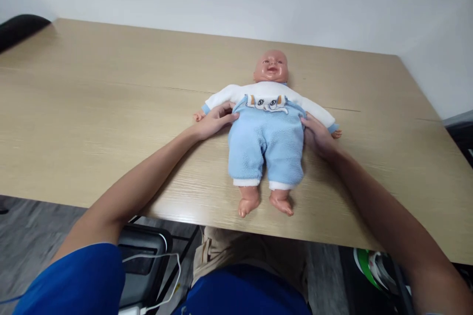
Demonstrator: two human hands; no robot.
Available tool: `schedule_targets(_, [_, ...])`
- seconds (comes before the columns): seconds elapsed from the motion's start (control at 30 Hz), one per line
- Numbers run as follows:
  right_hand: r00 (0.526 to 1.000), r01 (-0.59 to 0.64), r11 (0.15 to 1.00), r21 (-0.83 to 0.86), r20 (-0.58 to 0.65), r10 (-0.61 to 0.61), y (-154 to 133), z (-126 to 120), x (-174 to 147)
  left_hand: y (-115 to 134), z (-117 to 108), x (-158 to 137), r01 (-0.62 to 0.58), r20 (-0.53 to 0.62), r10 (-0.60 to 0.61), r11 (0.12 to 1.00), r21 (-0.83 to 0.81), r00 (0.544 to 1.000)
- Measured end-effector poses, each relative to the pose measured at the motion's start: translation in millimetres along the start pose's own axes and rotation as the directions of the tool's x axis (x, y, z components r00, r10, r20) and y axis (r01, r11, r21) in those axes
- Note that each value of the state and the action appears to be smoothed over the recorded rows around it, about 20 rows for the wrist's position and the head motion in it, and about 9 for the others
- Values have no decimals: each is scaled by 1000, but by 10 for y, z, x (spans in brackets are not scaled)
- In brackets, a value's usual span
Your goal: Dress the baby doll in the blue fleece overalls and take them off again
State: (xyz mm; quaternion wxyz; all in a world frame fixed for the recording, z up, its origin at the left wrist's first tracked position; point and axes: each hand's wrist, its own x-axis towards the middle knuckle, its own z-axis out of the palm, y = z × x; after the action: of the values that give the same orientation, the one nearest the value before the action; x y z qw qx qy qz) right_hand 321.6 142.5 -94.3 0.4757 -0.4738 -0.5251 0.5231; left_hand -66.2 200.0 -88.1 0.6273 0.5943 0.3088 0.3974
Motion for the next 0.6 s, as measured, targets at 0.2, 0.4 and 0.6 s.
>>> schedule_targets(0.2, [974, 188, 922, -340, 186, -130, -203, -245, -111, 144, -394, 2, 32, 261, -68, 990, 139, 963])
schedule_targets(0.4, [990, 66, 986, -153, 131, -46, -249, -29, -206, 111, -216, -23, -36, 213, -2, 984, 174, 977])
schedule_targets(0.6, [1000, -8, 999, -45, -9, 7, -82, 213, -245, -20, 78, -40, 25, -8, -25, 996, -89, 1000])
